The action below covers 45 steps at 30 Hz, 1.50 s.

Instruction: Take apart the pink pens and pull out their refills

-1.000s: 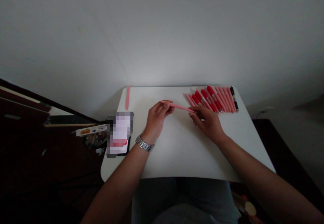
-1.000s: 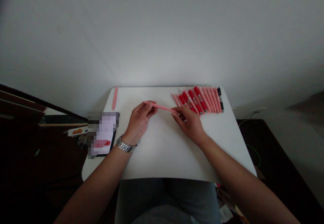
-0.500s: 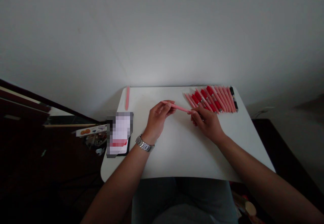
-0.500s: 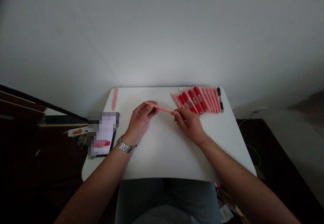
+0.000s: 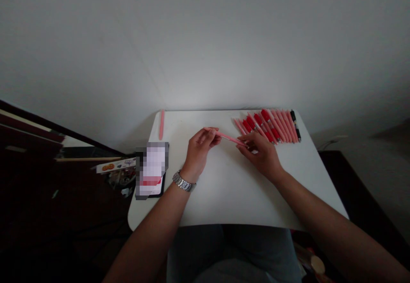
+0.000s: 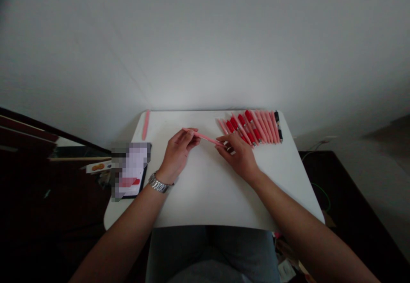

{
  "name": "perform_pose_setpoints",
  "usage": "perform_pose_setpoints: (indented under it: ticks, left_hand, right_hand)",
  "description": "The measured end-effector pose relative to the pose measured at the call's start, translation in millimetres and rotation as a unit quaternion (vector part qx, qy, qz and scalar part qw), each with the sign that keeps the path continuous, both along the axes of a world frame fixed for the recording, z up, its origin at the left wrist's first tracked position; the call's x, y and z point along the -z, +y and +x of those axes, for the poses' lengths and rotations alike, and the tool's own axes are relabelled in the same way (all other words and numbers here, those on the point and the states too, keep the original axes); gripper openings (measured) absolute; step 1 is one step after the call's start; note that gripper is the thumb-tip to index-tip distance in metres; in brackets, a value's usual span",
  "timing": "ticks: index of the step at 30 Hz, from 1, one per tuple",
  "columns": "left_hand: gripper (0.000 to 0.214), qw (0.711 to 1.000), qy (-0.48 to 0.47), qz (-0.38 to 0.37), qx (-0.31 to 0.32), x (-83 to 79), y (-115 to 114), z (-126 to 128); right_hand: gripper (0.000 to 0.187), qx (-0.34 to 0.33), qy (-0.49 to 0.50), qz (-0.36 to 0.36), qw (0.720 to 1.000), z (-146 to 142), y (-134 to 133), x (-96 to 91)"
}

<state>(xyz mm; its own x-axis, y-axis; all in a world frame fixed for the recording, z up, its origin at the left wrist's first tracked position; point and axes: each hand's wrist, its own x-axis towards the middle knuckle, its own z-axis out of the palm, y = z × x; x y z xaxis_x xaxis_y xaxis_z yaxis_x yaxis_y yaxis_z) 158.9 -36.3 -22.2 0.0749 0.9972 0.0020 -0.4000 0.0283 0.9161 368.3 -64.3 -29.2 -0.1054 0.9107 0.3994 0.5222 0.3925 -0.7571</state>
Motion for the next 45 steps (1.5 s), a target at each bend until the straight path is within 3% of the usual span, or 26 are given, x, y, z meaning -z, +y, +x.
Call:
perform_pose_setpoints:
  ticks: [20,28,37,45]
  left_hand:
    - [0.026,0.998,0.007,0.056,0.043,-0.3,-0.6,-0.7]
    - [0.032,0.988,0.03,0.079,0.126,-1.7,-6.4,2.4]
    - [0.03,0.992,0.008,0.064,0.106,-3.7,-6.8,3.4]
    - [0.035,0.992,0.047,0.066,0.093,-4.2,-7.4,2.0]
  right_hand:
    - [0.025,-0.038,-0.003,-0.052,0.998,-0.8,-4.2,-2.5]
    - [0.022,-0.075,-0.026,-0.025,0.997,-4.0,-4.3,-4.2]
    - [0.017,-0.052,-0.037,0.007,0.998,-3.8,-4.5,-5.3]
    - [0.018,-0.054,-0.044,0.015,0.997,-3.9,-5.2,-8.7]
